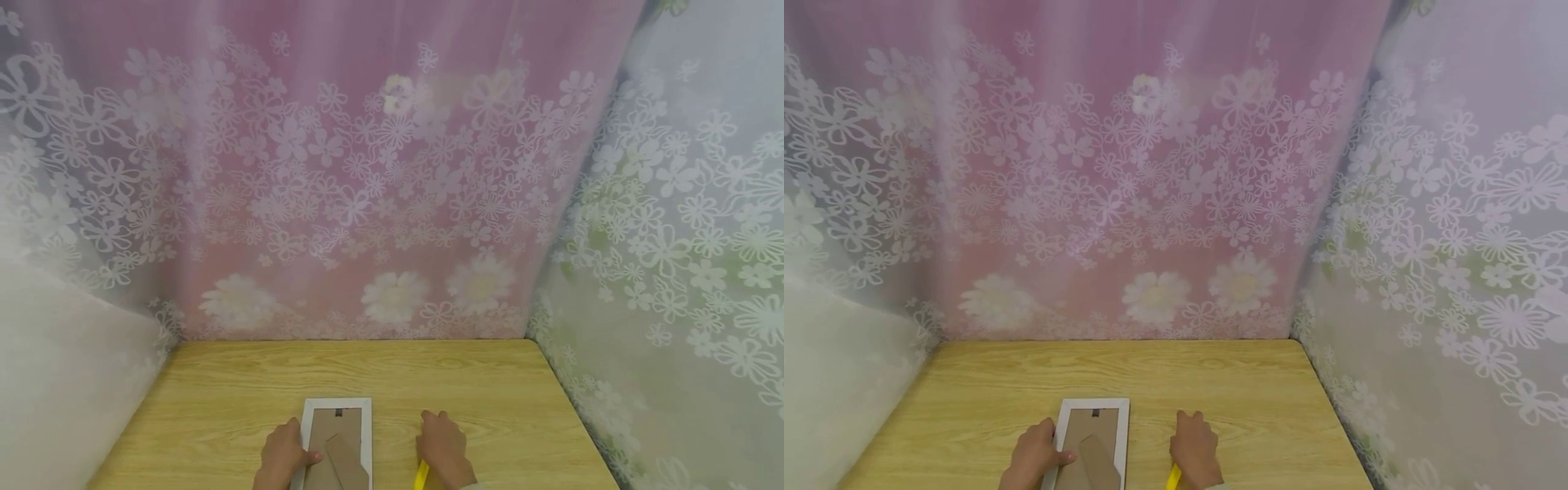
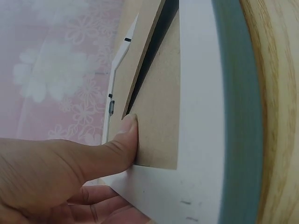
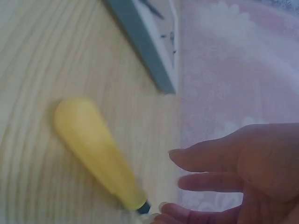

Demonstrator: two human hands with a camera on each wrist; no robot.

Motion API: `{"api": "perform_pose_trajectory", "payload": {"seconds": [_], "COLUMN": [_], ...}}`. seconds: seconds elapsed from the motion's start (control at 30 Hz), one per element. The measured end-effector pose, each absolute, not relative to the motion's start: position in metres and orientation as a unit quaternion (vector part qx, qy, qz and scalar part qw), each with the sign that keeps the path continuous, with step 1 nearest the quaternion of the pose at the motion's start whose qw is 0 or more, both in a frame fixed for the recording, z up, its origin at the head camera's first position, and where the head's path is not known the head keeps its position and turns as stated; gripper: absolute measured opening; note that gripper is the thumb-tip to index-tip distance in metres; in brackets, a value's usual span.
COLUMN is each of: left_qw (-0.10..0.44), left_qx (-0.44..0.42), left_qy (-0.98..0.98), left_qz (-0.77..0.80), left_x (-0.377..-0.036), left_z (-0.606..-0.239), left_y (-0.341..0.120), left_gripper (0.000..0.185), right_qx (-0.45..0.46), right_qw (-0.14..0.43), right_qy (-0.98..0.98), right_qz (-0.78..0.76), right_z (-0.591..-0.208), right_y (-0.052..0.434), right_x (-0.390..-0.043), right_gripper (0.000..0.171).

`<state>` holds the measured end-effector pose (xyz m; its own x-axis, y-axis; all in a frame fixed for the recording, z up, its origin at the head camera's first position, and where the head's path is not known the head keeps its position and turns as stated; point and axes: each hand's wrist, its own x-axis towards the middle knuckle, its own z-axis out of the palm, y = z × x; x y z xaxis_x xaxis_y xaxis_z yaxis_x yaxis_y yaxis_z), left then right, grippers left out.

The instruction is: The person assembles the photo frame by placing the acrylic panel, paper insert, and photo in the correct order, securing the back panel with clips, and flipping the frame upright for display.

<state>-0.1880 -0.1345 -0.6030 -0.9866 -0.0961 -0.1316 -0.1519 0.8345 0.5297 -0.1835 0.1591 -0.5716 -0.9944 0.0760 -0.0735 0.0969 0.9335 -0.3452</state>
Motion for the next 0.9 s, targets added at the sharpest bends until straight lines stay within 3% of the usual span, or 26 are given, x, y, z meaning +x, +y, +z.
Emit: {"api": "perform_pose_trajectory", "payload": {"seconds": [0.17,0.57,0.77,0.9], "left_qw": [0.056,0.059,0.054,0.055], "left_qx": [-0.069,-0.071,-0.066,-0.067], "left_qy": [0.956,0.954,0.955,0.954], "left_qz": [0.278,0.286,0.284,0.285], "left_x": [-0.188,-0.187,-0.186,-0.186], "left_z": [-0.603,-0.599,-0.599,-0.598], "left_y": [-0.134,-0.133,-0.133,-0.132], "left_gripper": [0.058,0.056,0.056,0.055], "right_qx": [0.048,0.030,0.008,0.008], "right_qw": [0.048,0.051,0.010,0.001], "right_qy": [0.983,0.981,0.988,0.989], "right_qz": [-0.171,-0.187,-0.157,-0.150], "right_z": [-0.578,-0.591,-0.598,-0.599], "right_y": [0.165,0.166,0.163,0.162], "right_x": [-0.182,-0.182,-0.183,-0.182], "right_gripper": [0.048,0.039,0.060,0.063]}}
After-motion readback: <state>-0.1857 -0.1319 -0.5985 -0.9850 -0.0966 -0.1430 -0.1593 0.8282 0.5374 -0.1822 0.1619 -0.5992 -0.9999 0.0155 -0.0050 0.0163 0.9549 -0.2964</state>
